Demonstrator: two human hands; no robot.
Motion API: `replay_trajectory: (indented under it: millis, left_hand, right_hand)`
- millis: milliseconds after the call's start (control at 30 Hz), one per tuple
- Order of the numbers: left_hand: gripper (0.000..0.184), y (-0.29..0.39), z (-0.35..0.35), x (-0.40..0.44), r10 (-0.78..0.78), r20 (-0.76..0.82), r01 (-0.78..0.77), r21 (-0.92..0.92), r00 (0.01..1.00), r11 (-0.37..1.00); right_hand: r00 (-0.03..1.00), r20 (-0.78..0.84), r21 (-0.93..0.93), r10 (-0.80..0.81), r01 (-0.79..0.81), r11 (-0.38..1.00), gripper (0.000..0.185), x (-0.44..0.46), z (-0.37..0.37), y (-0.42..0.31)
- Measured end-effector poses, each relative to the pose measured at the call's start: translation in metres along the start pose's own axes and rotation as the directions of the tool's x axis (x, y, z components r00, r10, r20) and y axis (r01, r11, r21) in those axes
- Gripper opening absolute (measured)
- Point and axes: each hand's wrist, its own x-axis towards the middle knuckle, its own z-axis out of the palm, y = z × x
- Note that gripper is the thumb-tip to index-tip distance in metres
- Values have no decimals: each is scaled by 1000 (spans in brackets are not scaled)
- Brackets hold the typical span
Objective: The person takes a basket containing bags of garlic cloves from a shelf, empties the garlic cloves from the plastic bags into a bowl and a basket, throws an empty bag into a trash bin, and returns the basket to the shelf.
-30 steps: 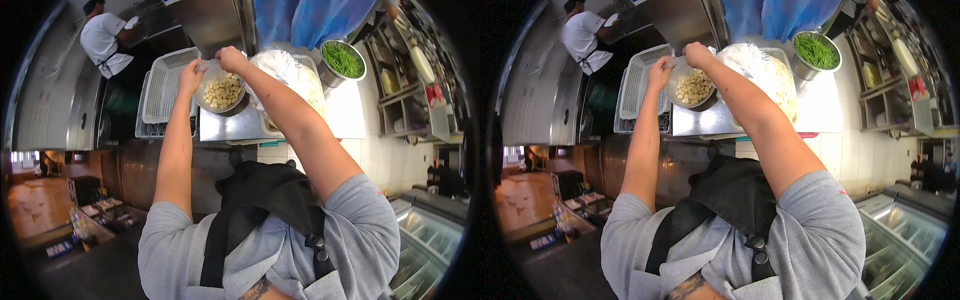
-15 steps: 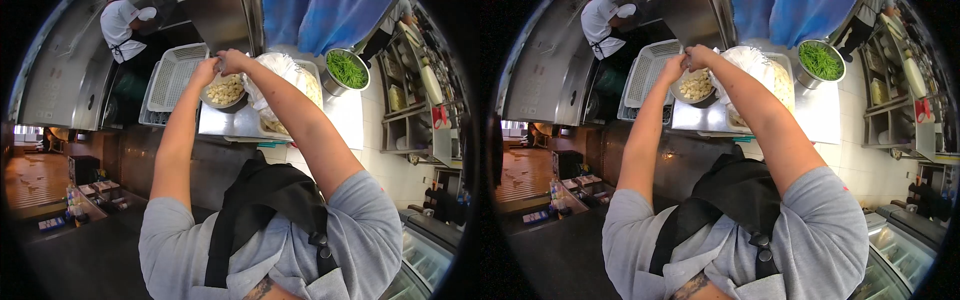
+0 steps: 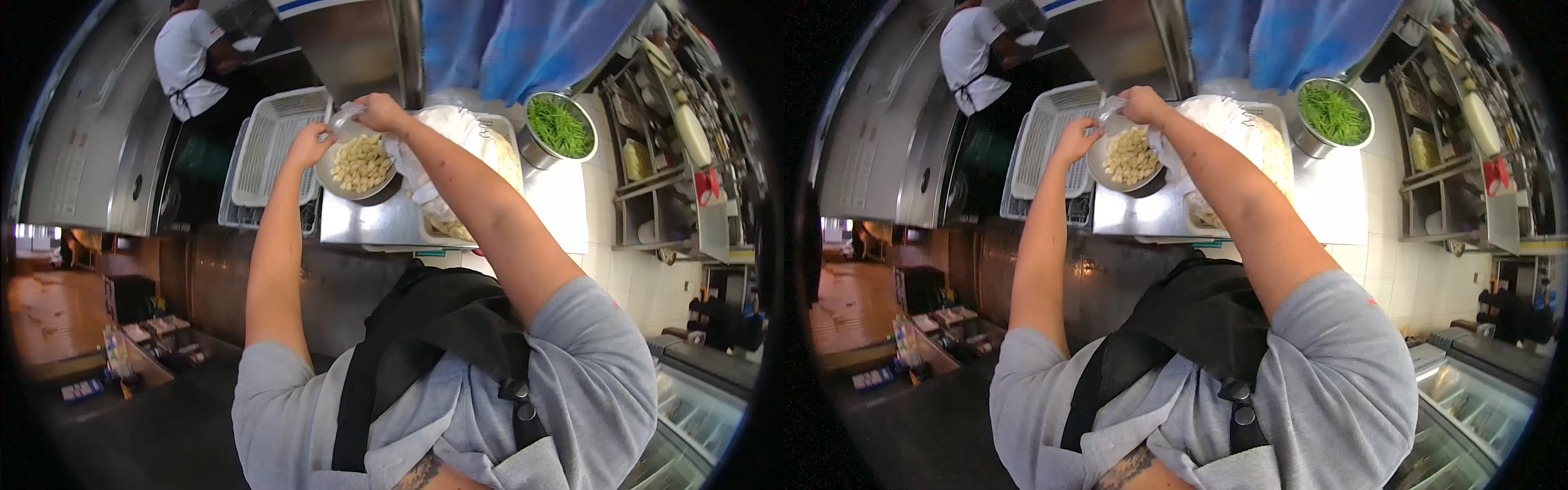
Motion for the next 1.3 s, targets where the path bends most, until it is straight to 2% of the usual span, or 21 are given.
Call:
replay_trajectory:
  millis: [33, 67, 133, 267, 333, 400, 467, 567, 600, 633, 700, 800, 867, 933, 1000, 1033, 1067, 1133, 1200, 1267, 1300]
  left_hand:
    - [36, 5, 4, 3, -55, -81, 57, 27, 995, 998]
    - [36, 8, 5, 6, -21, -67, 23, 22, 998, 999]
    - [38, 6, 3, 4, -180, -43, 176, -86, 983, 981]
    - [39, -4, 30, -5, -142, -114, 111, -242, 983, 964]
    - [39, -11, 42, -3, -115, 6, 107, -419, 993, 902]
    - [37, -9, 48, 0, -166, -44, 159, -124, 985, 979]
    - [34, -2, 50, -2, -171, -24, 170, -19, 985, 985]
    - [32, 20, 41, -16, -239, -119, 240, -6, 964, 971]
    - [33, 26, 38, -22, -245, -185, 251, 10, 952, 968]
    - [31, 41, 34, -29, -285, -203, 273, -86, 937, 958]
    - [30, 46, 29, -47, -196, -271, 155, -164, 943, 974]
    - [31, 146, 17, -83, -289, -336, 192, -293, 896, 937]
    - [31, 223, 26, -91, -309, -354, 201, -310, 883, 929]
    - [29, 297, 41, -89, -269, -454, 132, -310, 849, 941]
    - [28, 363, 64, -75, -280, -412, 148, -324, 867, 935]
    - [27, 394, 76, -69, -288, -375, 155, -347, 881, 925]
    - [22, 425, 90, -60, -267, -374, 158, -297, 888, 942]
    - [20, 467, 117, -46, -232, -358, 140, -264, 905, 954]
    - [17, 488, 140, -38, -149, -301, 94, -190, 942, 977]
    - [17, 519, 158, -27, -138, -274, 95, -165, 952, 982]
    - [17, 533, 167, -24, -108, -238, 77, -136, 965, 988]
  right_hand:
    - [1000, 0, -19, -11, 11, 1000, 42, -1, -5, 0]
    - [1000, 15, 24, -12, 12, 1000, 41, 0, -8, 0]
    - [1000, 17, 70, -5, 4, 998, 40, -2, -13, 3]
    - [991, 132, 155, 29, -49, 987, 40, 1, -26, 0]
    - [986, 169, 172, 14, -44, 984, 39, -1, -20, 3]
    - [998, -11, 71, -60, 60, 996, 37, 2, -16, 14]
    - [998, -52, 106, -42, 48, 993, 37, -11, -47, 2]
    - [967, -190, 321, -170, 225, 920, 34, -38, -115, -7]
    - [980, -134, 471, -146, 193, 861, 32, -60, -149, -6]
    - [987, -73, 611, -142, 157, 776, 29, -84, -187, -5]
    - [975, -8, 826, -221, 131, 548, 24, -135, -247, 20]
    - [953, 0, 831, -304, 169, 529, 23, -205, -330, 79]
    - [929, -98, 888, -357, 244, 391, 24, -242, -359, 136]
    - [948, -189, 870, -255, 282, 404, 23, -284, -401, 191]
    - [910, -406, 816, -90, 405, 412, 23, -313, -433, 250]
    - [939, -333, 882, 85, 278, 381, 23, -333, -459, 267]
    - [911, -366, 897, 192, 290, 332, 23, -342, -474, 293]
    - [739, -505, 831, 446, 276, 484, 20, -348, -509, 335]
    - [429, -744, 665, 512, 404, 628, 17, -335, -542, 353]
    - [205, -869, 487, 450, 516, 705, 16, -308, -566, 381]
    - [225, -866, 493, 446, 522, 696, 16, -286, -575, 402]
